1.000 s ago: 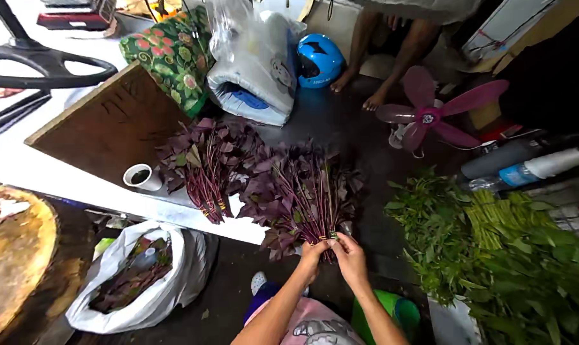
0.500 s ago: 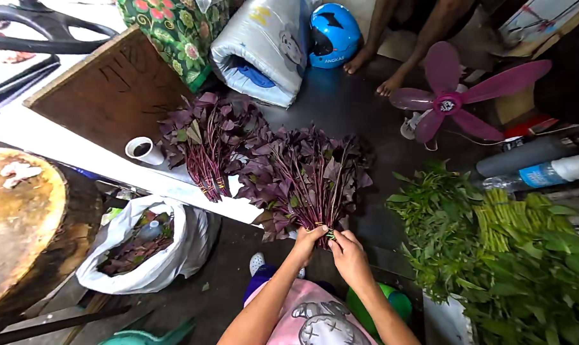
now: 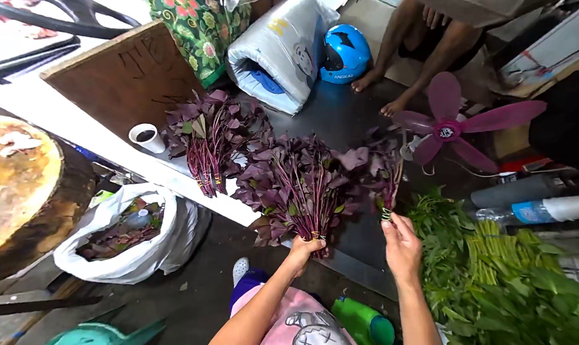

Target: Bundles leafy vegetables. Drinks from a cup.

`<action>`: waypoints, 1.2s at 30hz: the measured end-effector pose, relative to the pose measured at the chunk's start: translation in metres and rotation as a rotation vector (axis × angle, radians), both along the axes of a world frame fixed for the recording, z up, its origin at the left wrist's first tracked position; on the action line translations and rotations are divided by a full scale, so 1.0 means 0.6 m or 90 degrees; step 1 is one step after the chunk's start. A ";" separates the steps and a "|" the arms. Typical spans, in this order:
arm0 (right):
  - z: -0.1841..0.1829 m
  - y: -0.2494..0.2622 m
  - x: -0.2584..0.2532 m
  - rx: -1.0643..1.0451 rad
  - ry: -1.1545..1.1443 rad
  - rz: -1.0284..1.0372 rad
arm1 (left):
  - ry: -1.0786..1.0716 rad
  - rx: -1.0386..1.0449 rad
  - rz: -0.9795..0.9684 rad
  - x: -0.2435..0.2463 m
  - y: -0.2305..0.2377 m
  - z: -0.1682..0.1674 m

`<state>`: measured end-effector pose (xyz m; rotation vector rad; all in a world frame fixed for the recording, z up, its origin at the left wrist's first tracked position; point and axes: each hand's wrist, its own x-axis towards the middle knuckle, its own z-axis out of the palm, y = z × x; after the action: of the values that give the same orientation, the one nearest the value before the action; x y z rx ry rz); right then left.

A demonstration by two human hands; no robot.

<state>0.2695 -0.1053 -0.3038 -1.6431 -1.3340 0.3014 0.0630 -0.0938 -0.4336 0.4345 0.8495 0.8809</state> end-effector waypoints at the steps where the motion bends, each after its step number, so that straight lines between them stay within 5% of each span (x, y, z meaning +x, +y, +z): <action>1: 0.014 0.000 0.004 -0.009 -0.058 -0.007 | -0.002 -0.003 0.002 0.003 0.001 0.000; 5: 0.025 -0.017 -0.023 -0.132 -0.194 0.059 | -0.013 0.005 0.000 0.010 -0.003 -0.008; 9: -0.047 -0.043 -0.101 -0.382 -0.100 0.162 | -0.018 0.016 0.006 0.010 -0.007 -0.005; 15: -0.114 -0.071 -0.154 -0.274 -0.004 0.079 | -0.029 0.009 0.016 0.003 -0.011 0.004; 22: -0.097 -0.051 -0.111 -0.370 -0.084 0.262 | -0.014 0.027 -0.008 -0.017 -0.008 0.012; 25: -0.040 -0.026 -0.109 -0.421 -0.143 0.313 | -0.009 0.057 -0.052 -0.033 -0.006 -0.001; 30: 0.036 0.071 -0.289 -0.347 0.091 0.451 | -0.011 0.059 -0.074 -0.051 -0.007 0.010; 33: -0.039 0.184 -0.449 -0.510 0.167 0.504 | 0.074 0.037 -0.150 -0.077 -0.012 0.024; 36: -0.159 0.287 -0.575 -0.535 0.133 0.431 | 0.193 0.117 -0.293 -0.137 -0.017 0.090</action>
<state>-0.0752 0.0669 -0.3993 -1.6558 -1.6792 1.5621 -0.0190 -0.1039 -0.3795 0.9013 0.8972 0.4710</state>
